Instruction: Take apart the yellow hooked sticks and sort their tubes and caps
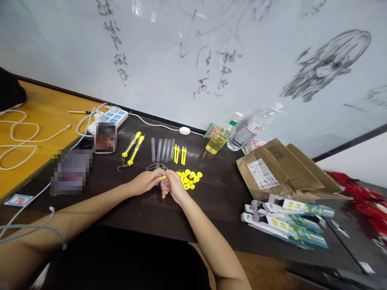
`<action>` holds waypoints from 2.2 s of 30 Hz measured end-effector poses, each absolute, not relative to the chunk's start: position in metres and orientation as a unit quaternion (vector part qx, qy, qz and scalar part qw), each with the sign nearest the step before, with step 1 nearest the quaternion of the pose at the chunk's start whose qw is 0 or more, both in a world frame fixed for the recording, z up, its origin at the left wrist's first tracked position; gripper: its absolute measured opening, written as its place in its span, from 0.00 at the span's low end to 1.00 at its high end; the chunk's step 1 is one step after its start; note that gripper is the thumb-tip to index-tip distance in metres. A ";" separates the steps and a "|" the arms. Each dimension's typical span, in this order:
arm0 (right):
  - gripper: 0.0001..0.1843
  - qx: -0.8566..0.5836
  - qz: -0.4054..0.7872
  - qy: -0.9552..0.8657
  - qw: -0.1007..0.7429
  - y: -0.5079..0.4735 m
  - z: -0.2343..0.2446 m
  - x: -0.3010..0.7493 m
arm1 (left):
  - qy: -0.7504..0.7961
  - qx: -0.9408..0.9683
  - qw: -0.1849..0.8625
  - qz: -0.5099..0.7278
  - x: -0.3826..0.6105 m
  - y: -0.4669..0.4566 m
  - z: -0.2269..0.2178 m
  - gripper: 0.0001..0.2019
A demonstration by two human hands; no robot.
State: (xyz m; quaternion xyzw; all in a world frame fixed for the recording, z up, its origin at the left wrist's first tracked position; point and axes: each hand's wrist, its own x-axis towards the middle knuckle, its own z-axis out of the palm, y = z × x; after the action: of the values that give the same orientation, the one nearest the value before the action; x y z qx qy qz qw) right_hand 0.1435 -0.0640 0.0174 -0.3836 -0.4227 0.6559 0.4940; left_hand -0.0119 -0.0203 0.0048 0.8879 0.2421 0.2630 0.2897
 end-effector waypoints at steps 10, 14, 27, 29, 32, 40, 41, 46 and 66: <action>0.17 -0.378 0.659 -0.423 0.494 -0.064 0.013 0.142 | 0.216 0.846 0.398 0.282 -0.012 -0.021 0.011 0.09; 0.16 -0.372 0.669 -0.435 0.475 -0.063 0.011 0.145 | 0.224 0.851 0.394 0.265 -0.013 -0.020 0.011 0.09; 0.07 -0.373 0.679 -0.442 0.454 -0.061 0.006 0.148 | 0.268 0.918 0.215 0.197 -0.014 -0.018 -0.001 0.14; 0.06 -0.370 0.680 -0.444 0.451 -0.060 0.006 0.148 | 0.266 0.924 0.195 0.192 -0.014 -0.018 -0.001 0.16; 0.07 -0.374 0.670 -0.450 0.458 -0.060 0.007 0.149 | 0.262 0.925 0.188 0.200 -0.013 -0.017 0.000 0.16; 0.18 -0.410 0.631 -0.428 0.501 -0.059 0.005 0.143 | 0.274 0.905 0.222 0.238 -0.010 -0.021 0.008 0.10; 0.20 -0.412 0.625 -0.427 0.507 -0.059 0.005 0.141 | 0.270 0.904 0.227 0.243 -0.010 -0.022 0.010 0.09; 0.24 -0.407 0.632 -0.424 0.506 -0.064 0.008 0.135 | 0.247 0.900 0.257 0.250 -0.012 -0.026 0.017 0.10; 0.25 -0.381 0.649 -0.404 0.520 -0.065 0.009 0.134 | 0.198 0.875 0.337 0.285 -0.012 -0.029 0.019 0.11</action>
State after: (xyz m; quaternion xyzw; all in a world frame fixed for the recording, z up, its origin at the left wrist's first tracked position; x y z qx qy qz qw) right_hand 0.1342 -0.0652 0.0087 -0.3813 -0.4038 0.6493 0.5196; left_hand -0.0116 -0.0287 0.0189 0.8755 0.1975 0.2847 0.3368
